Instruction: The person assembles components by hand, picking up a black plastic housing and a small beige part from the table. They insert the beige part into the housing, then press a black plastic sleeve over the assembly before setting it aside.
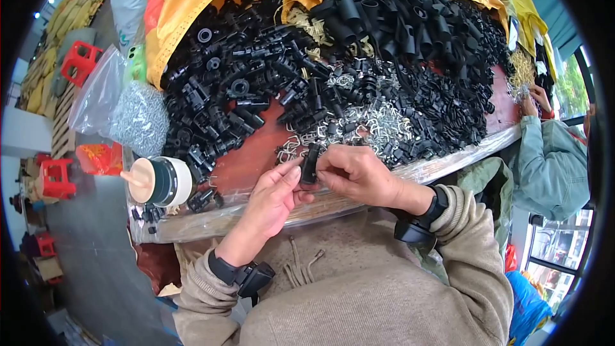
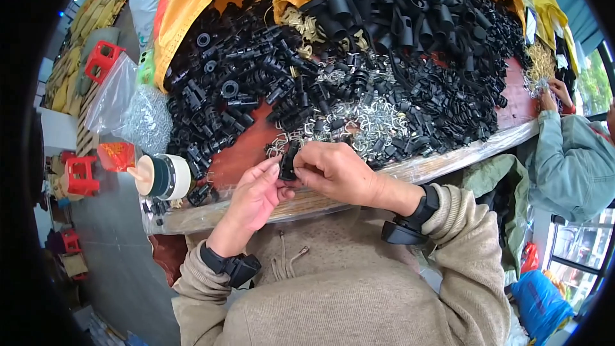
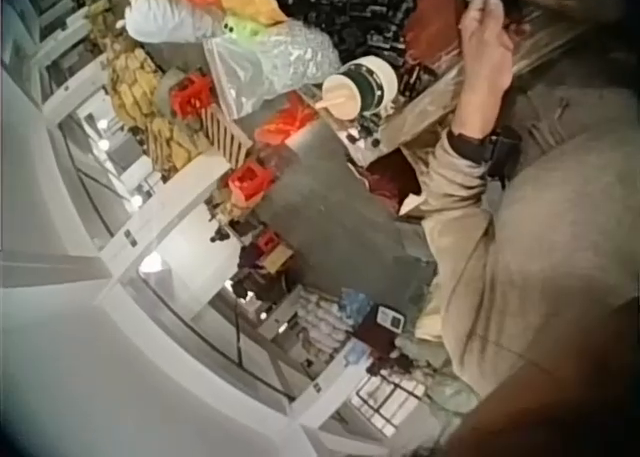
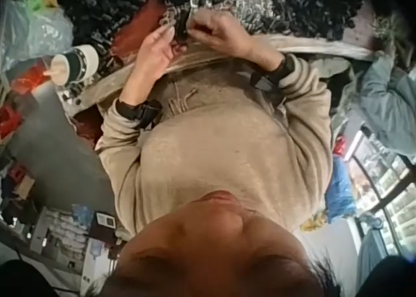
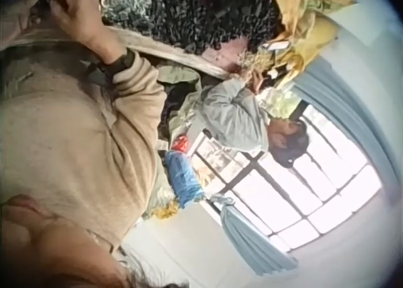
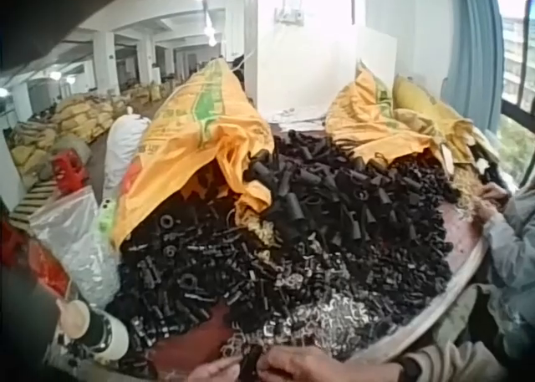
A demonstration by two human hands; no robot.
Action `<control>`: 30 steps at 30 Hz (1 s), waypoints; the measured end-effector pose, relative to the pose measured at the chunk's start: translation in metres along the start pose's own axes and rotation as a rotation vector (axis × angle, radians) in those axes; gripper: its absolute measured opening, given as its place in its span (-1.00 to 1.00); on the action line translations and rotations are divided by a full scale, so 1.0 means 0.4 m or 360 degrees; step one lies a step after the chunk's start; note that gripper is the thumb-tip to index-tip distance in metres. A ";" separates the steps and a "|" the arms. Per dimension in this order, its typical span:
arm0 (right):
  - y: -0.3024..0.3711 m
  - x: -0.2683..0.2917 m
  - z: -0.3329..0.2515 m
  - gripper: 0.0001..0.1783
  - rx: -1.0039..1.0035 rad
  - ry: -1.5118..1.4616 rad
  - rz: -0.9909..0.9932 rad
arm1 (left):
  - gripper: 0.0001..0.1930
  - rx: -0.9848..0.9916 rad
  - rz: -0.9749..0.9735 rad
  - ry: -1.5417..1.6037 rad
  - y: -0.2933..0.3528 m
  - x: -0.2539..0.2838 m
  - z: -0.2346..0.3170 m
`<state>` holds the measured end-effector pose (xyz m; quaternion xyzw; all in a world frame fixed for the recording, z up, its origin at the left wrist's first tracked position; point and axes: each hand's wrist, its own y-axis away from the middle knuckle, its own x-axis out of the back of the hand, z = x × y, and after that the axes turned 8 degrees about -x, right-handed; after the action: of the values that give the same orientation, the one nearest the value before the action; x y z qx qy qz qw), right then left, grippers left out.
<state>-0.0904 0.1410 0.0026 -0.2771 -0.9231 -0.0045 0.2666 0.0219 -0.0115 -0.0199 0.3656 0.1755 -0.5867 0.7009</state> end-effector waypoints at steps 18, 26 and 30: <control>-0.012 -0.026 -0.011 -0.87 0.0133 0.0525 -0.0090 | -0.64 0.0130 -0.0081 -0.0241 0.004 0.005 0.005; -0.011 -0.026 -0.009 -0.89 0.0054 0.0490 -0.0076 | -0.65 0.0146 -0.0070 -0.0275 -0.001 0.000 0.007; -0.011 -0.021 0.000 -0.91 0.0043 0.0333 -0.0083 | -0.66 0.0134 -0.0063 -0.0268 -0.005 0.001 0.003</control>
<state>-0.0869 0.1330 -0.0009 -0.2473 -0.8972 -0.0280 0.3649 0.0199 -0.0126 -0.0200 0.3405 0.0982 -0.6361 0.6855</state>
